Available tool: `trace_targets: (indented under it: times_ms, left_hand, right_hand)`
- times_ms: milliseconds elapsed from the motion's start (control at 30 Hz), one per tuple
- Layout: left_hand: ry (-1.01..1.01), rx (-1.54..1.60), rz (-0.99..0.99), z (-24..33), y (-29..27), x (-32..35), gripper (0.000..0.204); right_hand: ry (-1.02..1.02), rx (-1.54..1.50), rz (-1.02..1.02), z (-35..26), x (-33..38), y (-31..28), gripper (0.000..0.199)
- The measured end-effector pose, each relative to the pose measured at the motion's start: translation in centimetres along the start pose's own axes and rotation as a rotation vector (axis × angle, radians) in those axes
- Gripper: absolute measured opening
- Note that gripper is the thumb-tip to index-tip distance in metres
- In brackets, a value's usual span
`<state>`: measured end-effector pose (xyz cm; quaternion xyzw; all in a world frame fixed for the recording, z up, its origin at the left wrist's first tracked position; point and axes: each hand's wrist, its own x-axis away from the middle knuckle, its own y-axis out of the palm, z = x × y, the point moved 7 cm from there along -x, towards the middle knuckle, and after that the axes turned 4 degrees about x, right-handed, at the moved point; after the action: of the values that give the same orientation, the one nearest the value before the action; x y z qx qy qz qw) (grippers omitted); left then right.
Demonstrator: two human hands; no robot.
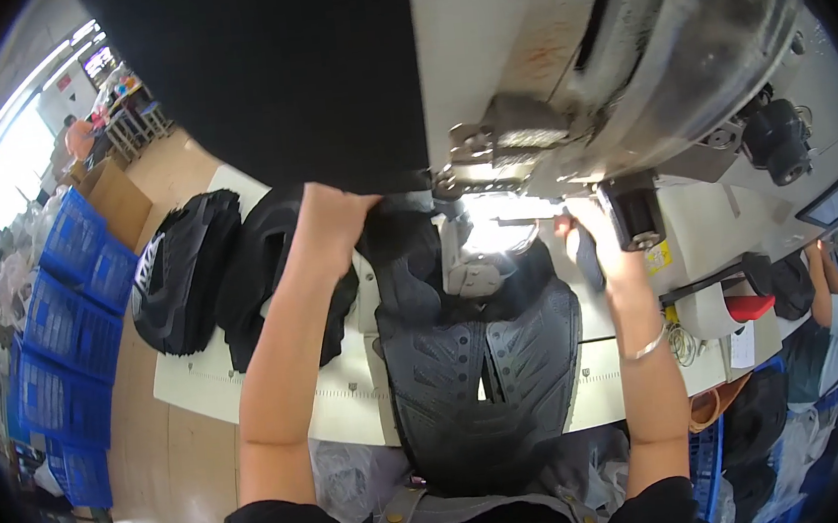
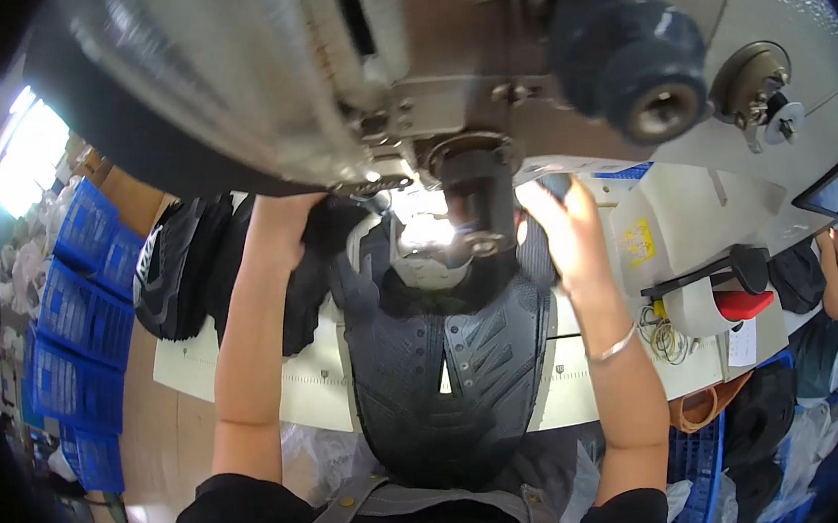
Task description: Stitching the components of a black shoe upper using an industrial sewing machine.
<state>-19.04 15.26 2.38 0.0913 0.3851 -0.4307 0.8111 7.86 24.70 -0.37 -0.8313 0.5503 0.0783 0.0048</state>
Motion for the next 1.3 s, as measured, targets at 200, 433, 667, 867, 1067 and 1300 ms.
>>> trace_targets:
  times_ms: [200,433,667,867,1067,1300]
  left_hand:
    - [-0.482,0.054,0.144,-1.6,-8.5,0.6,0.027]
    - [-0.558,-0.988,0.077,-9.9,-19.7,10.5,0.038]
    - [-0.388,-1.297,0.075,-6.5,-16.0,8.7,0.027]
    - [0.087,-0.783,-0.068,2.1,-5.2,9.3,0.029]
    - [-0.127,-0.497,-0.59,3.9,3.8,13.2,0.081]
    - [-0.11,-0.571,-0.534,4.7,3.3,13.4,0.083]
  right_hand:
    - [-0.132,0.037,0.004,5.2,-2.6,-4.6,0.025]
    - [-0.338,1.012,0.073,3.7,5.7,-2.1,0.025]
    - [-0.353,0.881,0.054,3.9,5.5,-1.8,0.017]
    - [-0.294,0.874,0.037,4.8,4.8,-3.1,0.011]
    - [-0.217,0.526,0.146,3.8,6.5,-2.7,0.009]
    - [-0.172,0.743,-0.027,2.2,11.3,0.0,0.044]
